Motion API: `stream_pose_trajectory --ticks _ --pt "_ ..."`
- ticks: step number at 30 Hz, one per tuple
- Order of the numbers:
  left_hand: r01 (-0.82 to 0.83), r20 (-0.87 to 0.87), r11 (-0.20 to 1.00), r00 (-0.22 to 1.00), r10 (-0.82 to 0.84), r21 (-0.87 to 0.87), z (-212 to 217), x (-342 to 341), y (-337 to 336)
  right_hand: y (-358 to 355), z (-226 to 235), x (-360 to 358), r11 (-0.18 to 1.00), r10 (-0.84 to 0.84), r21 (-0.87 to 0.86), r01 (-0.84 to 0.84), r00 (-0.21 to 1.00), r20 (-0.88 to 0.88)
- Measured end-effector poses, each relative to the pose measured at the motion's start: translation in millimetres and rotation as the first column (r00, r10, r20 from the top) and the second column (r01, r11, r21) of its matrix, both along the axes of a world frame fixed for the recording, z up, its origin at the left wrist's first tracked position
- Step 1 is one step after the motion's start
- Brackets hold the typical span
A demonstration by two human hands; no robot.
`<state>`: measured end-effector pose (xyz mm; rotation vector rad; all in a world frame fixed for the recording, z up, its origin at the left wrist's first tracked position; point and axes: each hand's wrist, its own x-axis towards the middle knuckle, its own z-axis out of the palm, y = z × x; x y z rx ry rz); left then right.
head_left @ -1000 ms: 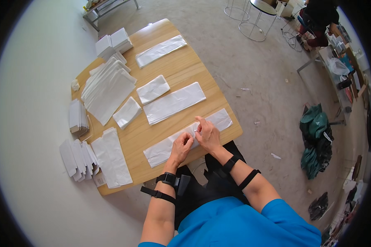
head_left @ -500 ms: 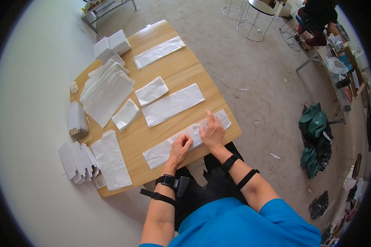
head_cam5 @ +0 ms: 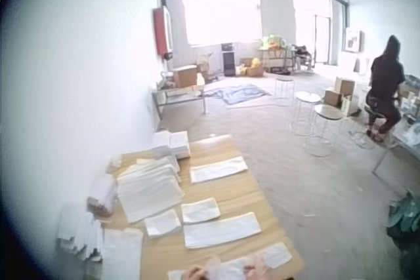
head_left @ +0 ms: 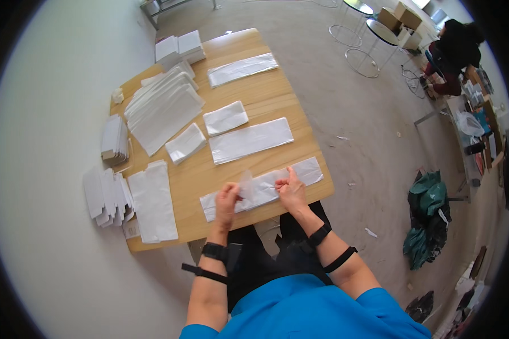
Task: The recorder is folding several rectangular white plastic or foam sheets on a wooden table.
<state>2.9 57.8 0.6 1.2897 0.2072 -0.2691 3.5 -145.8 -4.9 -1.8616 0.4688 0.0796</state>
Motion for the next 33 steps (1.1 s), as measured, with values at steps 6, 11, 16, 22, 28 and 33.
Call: stream_pose_trajectory --ticks 6,11,16,22,28,33 --pt "-0.447 -0.109 0.884 0.894 0.435 -0.135 18.4 -47.1 132.6 -0.2 -3.3 2.0 0.998 0.031 -0.060 -0.032 0.999 -0.020" --pt "-0.211 0.072 0.290 0.902 0.427 0.934 19.0 -78.7 183.3 -0.9 -2.4 2.5 0.998 0.021 -0.062 -0.023 1.000 -0.023" --pt "-0.330 0.329 0.393 0.942 0.071 0.859 85.8 -39.0 41.3 -23.2 20.4 3.5 0.998 -0.066 0.007 0.066 0.998 -0.013" --pt "-0.048 0.291 0.572 0.893 -0.343 0.819 56.3 -1.6 -69.6 -86.5 19.1 7.8 0.859 -0.147 -0.469 0.206 0.976 0.159" --pt "-0.074 0.175 0.168 0.650 -0.739 0.983 15.6 2.0 -75.7 -94.9 14.9 7.3 0.803 -0.128 -0.578 0.146 0.989 0.073" --pt "0.010 -0.003 0.003 0.589 -0.808 1.000 5.3 1.3 -71.7 -93.5 10.1 4.6 0.782 -0.111 -0.603 0.157 0.987 0.114"
